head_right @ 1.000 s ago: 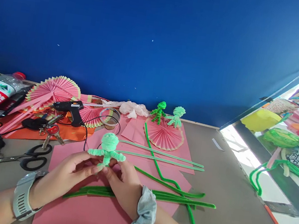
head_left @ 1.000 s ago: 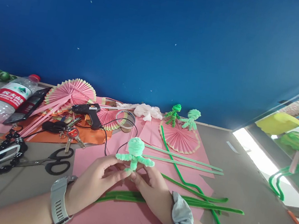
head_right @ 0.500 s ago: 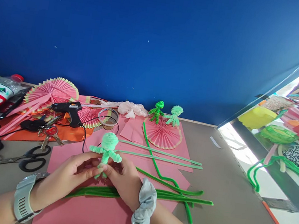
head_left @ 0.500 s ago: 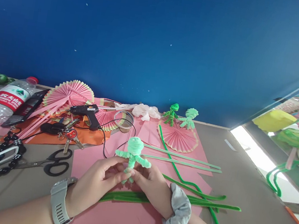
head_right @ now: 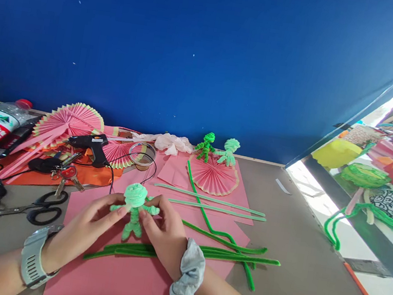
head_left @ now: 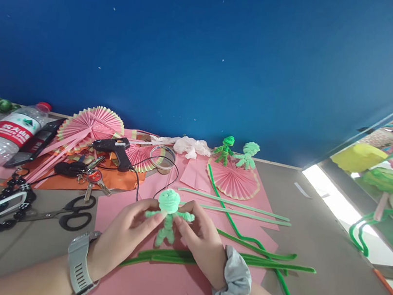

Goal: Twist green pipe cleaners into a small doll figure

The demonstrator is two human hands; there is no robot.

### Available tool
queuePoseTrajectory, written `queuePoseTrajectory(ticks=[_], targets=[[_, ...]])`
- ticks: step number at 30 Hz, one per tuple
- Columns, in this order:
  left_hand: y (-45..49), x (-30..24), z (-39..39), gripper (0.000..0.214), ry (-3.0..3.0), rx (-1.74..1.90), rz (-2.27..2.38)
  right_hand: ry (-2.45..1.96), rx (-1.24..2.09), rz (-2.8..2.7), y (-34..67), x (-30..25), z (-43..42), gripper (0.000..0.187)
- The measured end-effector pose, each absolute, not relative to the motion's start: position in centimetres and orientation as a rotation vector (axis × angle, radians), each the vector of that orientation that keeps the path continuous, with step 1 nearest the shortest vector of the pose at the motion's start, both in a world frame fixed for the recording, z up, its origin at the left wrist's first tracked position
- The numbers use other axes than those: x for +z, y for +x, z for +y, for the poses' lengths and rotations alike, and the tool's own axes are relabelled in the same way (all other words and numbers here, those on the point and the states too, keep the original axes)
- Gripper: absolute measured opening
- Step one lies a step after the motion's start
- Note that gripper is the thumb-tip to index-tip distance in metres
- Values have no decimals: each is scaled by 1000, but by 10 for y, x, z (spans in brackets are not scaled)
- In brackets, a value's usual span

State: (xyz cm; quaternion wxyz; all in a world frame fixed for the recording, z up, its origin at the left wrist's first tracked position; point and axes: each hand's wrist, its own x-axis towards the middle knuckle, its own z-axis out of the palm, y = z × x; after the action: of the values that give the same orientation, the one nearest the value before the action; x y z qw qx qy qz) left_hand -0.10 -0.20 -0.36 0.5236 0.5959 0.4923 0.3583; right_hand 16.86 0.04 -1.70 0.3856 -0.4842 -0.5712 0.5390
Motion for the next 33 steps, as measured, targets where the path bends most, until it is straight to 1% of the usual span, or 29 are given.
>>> queuePoseTrajectory(ticks=[3,7,9,14,18,21,26,33], targets=[[-3,-5,0,26,1472,855,1255,-1258,1370,-1444,168,-15,-1,21],[-5,-8,2,29,1487,826,1191,-1109,1587,-1355,167,-15,3,23],[-5,-9,2,30,1478,822,1175,-1072,1626,-1348,166,-18,5,25],[-2,-9,2,31,1474,830,1154,-1248,1469,-1428,164,-22,6,23],[-1,-9,1,30,1562,863,1261,-1317,1265,-1681,163,-16,0,18],[0,-10,-1,29,1623,846,1323,-1325,1133,-1831,162,-13,-4,19],[4,-10,-6,25,1779,821,1394,-1353,1117,-1905,160,-16,-8,21],[7,-9,-10,24,1887,775,1323,-1396,1077,-1930,157,-18,-12,22]])
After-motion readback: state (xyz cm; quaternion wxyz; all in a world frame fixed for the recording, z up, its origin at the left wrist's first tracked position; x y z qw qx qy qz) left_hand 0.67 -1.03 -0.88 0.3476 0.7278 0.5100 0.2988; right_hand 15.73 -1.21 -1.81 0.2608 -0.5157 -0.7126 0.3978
